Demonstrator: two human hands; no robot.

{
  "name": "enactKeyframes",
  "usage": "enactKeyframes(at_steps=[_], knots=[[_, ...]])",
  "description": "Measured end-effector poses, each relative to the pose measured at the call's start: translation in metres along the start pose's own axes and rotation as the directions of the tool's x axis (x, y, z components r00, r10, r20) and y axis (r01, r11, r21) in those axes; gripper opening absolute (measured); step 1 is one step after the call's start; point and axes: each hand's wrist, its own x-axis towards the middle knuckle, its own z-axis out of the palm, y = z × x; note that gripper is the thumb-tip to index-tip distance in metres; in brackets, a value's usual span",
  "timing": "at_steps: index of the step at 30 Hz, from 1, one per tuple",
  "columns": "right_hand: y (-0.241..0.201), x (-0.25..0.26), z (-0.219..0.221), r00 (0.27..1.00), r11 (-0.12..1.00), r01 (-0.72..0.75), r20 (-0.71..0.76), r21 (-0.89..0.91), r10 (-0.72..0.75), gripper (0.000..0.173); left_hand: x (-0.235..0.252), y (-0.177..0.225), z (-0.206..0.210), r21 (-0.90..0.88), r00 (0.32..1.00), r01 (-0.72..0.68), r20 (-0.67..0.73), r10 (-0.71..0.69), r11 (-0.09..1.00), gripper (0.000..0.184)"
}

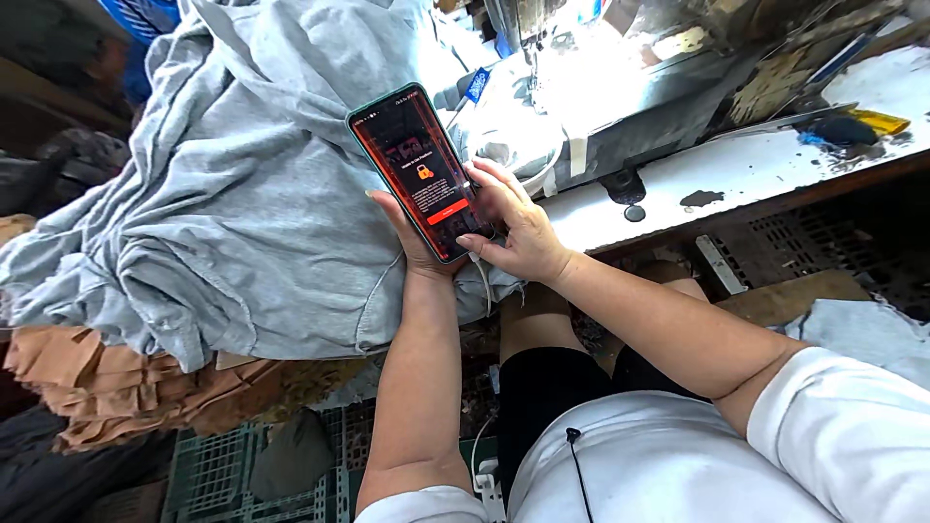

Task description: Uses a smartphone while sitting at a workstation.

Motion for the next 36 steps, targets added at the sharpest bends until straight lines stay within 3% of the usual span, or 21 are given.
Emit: enactKeyframes(at_steps=[36], knots=[[0.0003, 0.0005, -0.0015, 1.000, 1.000, -0.010, 0.006, 0.017, 0.010, 0.070, 0.0005, -0.0008, -0.0001, 0.043, 1.000, -0.002, -0.013, 0.003, 0.999, 0.081]])
